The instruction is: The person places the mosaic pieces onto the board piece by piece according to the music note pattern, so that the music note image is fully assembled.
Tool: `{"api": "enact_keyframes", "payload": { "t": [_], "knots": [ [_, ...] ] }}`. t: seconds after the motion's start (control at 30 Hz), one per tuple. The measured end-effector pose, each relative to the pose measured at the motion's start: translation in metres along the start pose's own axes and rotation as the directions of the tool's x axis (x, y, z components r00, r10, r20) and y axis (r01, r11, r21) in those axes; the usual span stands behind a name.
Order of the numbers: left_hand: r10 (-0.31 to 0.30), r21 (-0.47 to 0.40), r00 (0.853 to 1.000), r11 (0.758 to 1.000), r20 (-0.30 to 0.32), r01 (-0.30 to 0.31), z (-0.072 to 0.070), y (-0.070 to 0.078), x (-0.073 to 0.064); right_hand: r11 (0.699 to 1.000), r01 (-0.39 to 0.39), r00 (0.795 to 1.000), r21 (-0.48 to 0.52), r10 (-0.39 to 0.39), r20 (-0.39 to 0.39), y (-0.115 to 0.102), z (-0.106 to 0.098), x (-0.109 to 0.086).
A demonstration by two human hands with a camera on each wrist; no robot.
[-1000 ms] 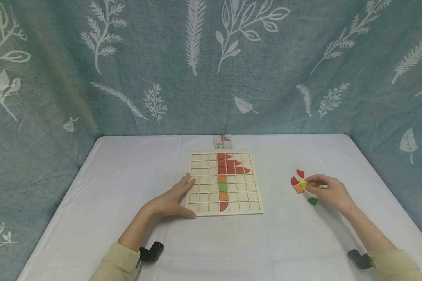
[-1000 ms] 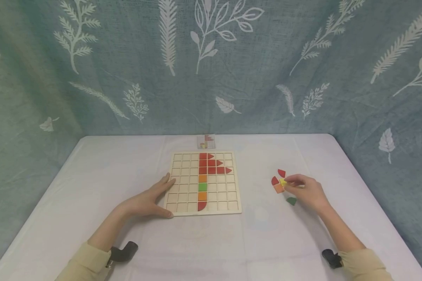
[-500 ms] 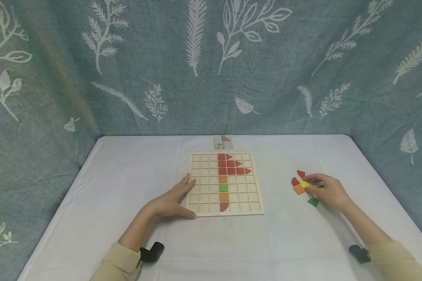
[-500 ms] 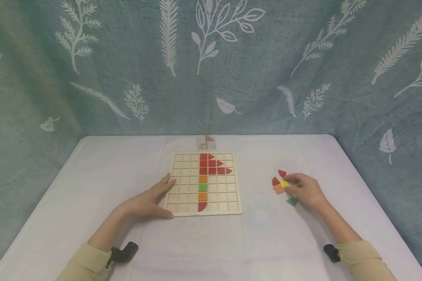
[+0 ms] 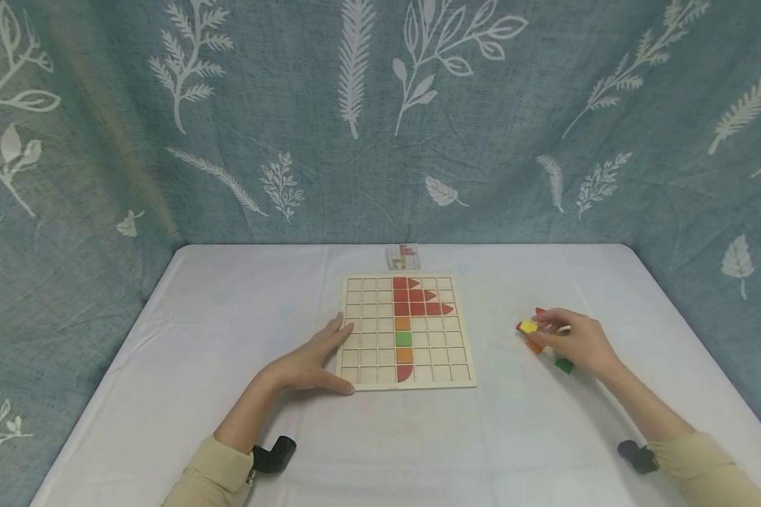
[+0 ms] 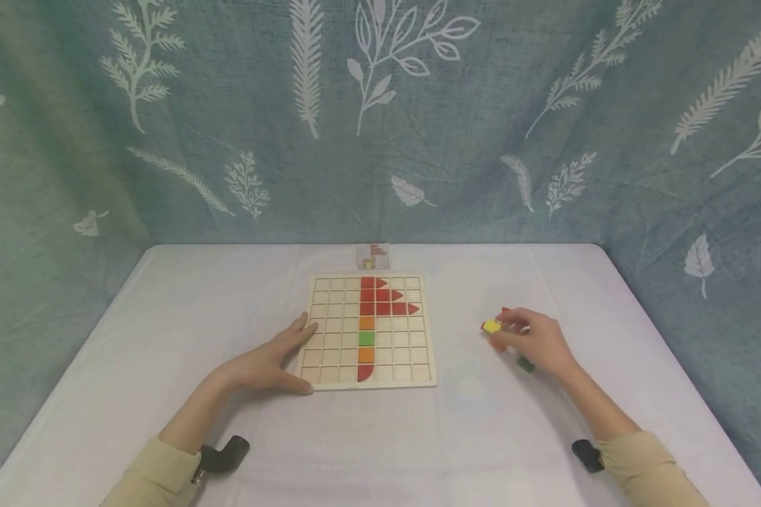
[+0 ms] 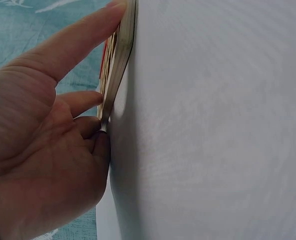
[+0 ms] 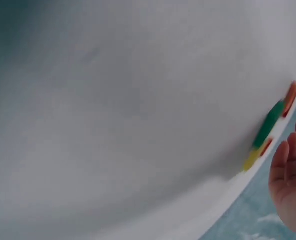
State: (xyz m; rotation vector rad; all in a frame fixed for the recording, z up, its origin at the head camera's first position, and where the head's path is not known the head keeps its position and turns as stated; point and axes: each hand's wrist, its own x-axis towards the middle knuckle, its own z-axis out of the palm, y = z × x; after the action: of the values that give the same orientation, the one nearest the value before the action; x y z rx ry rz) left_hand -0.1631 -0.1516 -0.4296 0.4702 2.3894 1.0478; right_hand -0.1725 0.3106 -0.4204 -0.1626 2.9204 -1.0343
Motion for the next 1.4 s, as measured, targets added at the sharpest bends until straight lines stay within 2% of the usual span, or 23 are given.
{"api": "enact_keyframes", "payload": {
  "t": [0.13,0.23,0.37,0.5,0.63,0.77,0.97,1.17,1.33,1.4],
  "knots": [
    [-0.004,0.000,1.000,1.000,-0.004,0.004,0.000,0.000,0.000,0.996,-0.007,1.000,0.086,0.005,0.027,-0.019,0.011,0.004],
    [-0.006,0.000,1.000,1.000,-0.007,0.006,0.000,0.001,0.000,0.994,-0.002,0.999,0.113,-0.002,0.034,-0.033,0.022,0.007],
    [-0.003,-0.001,1.000,1.000,-0.007,0.003,0.000,0.002,-0.001,0.989,0.045,0.998,0.143,-0.051,0.040,-0.050,0.037,0.013],
    [-0.005,-0.002,1.000,1.000,-0.004,0.005,-0.001,0.001,-0.001,0.972,0.060,0.992,0.228,-0.083,0.092,-0.067,0.052,0.018],
    [-0.006,-0.001,1.000,1.000,-0.003,0.006,-0.001,0.002,-0.001,0.955,0.070,0.981,0.289,-0.119,0.156,-0.085,0.069,0.021],
    [-0.007,-0.008,1.000,1.000,-0.003,0.007,0.000,0.003,-0.002,0.944,0.114,0.961,0.309,-0.184,0.208,-0.102,0.085,0.023],
    [-0.007,-0.009,1.000,1.000,-0.001,0.007,-0.001,0.002,-0.002,0.944,0.200,0.927,0.261,-0.268,0.261,-0.129,0.107,0.029],
    [-0.003,-0.009,1.000,1.000,0.007,0.004,-0.003,0.002,-0.003,0.933,0.321,0.875,0.160,-0.357,0.326,-0.148,0.120,0.033],
    [0.004,-0.010,1.000,1.000,0.012,-0.004,-0.003,0.003,-0.003,0.897,0.442,0.837,0.028,-0.423,0.347,-0.152,0.129,0.036],
    [0.003,-0.010,1.000,1.000,0.012,-0.003,-0.004,0.002,-0.003,0.877,0.481,0.822,0.006,-0.453,0.345,-0.154,0.131,0.037]
  ]
}}
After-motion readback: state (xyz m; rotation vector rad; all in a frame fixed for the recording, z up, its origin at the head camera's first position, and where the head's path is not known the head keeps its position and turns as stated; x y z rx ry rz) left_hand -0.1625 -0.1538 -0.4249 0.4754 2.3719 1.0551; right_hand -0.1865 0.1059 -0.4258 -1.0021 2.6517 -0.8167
